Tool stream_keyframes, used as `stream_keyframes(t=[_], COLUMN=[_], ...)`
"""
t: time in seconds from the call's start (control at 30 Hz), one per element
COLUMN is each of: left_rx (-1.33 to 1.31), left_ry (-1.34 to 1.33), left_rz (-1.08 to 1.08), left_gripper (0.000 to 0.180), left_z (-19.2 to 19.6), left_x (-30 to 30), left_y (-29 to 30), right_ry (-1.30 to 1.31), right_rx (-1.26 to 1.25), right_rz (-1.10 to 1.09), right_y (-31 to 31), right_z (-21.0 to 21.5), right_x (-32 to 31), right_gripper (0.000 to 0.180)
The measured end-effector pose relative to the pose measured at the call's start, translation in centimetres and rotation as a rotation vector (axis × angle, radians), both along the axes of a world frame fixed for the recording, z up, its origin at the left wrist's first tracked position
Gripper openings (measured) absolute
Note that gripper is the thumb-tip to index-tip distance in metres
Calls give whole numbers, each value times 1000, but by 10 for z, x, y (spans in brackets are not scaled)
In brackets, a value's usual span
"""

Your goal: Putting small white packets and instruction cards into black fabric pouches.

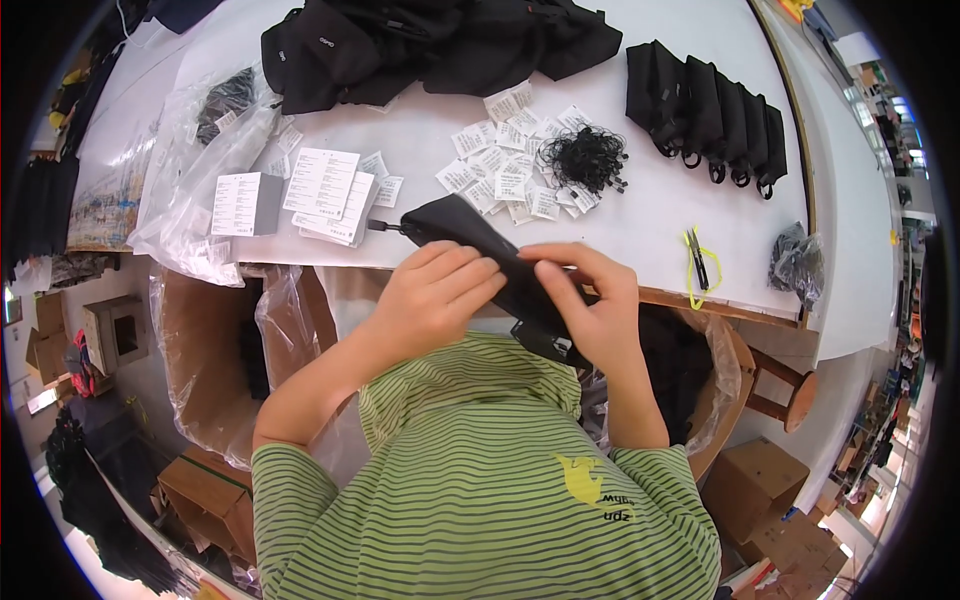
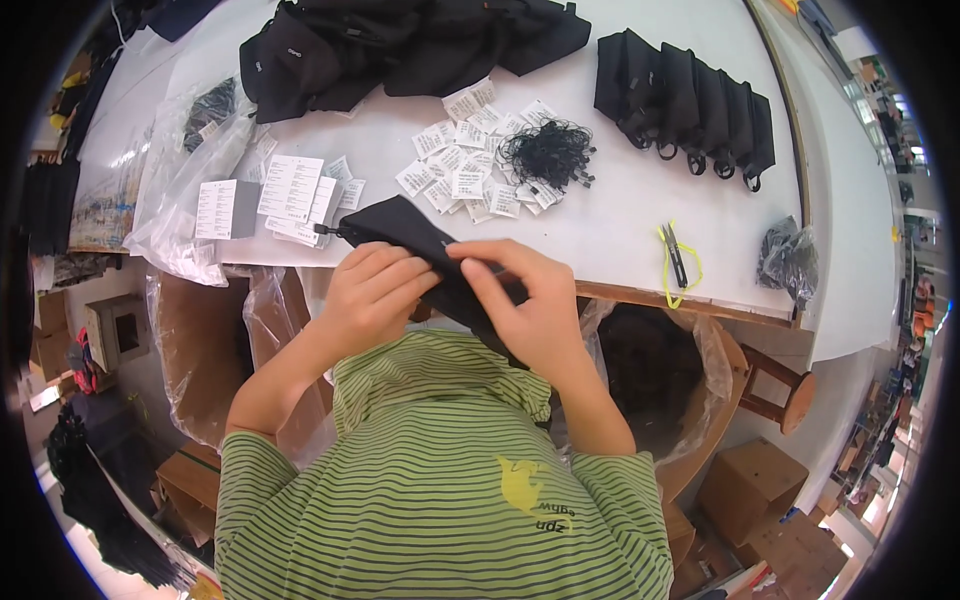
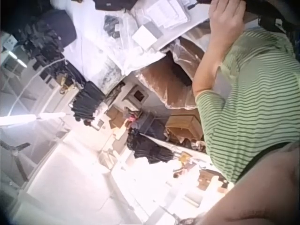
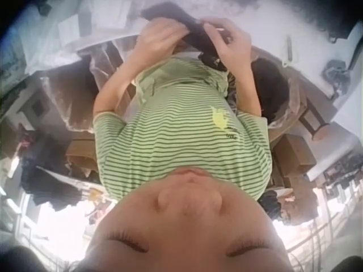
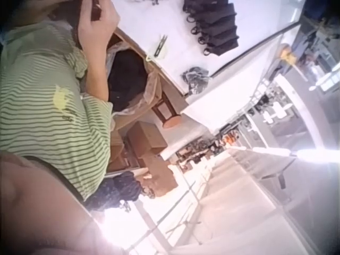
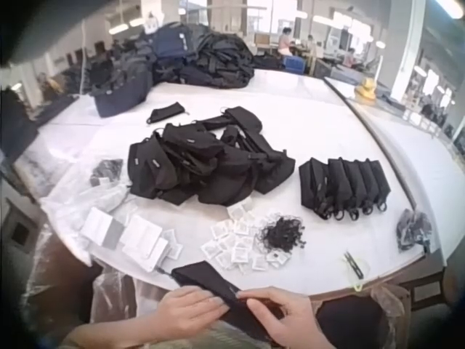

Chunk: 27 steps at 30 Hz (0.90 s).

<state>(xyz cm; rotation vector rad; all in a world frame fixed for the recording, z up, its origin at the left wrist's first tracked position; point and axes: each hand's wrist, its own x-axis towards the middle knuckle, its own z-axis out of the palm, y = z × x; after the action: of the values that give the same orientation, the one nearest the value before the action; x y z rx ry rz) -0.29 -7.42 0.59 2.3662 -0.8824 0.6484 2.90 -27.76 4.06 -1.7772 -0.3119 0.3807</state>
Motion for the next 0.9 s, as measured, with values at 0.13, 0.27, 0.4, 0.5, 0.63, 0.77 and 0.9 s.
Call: stream_keyframes(t=[0.13,0.27,0.4,0.5,0.63,0.77,0.9], left_rx=[17,15,37,11,-14,117,160], left_ry=[158,318,383,415,411,626,708], left_rz=[146,251,274,285,305,253,173], left_gripper=[23,20,20,20,19,23,28], left_z=[1,-24,-32,-33,-38,-38,-32], left_x=[3,1,0,1,6,8,15], left_y=[11,18,17,16,18,11,0], right_ry=[265,47,-245,-21,517,602,544], right_rx=[524,-78,-390,-203,478,629,799], right_rz=[21,42,10,-62,-492,-326,-235], right_y=[-29,-25,-21,-42,-59,-107,-115], right_z=[-42,-86,-108,-114,-78,-95,-102], right_x=[15,-19,-27,-25,-14,-17,-22], right_gripper=[84,77,33,24,12,16,38])
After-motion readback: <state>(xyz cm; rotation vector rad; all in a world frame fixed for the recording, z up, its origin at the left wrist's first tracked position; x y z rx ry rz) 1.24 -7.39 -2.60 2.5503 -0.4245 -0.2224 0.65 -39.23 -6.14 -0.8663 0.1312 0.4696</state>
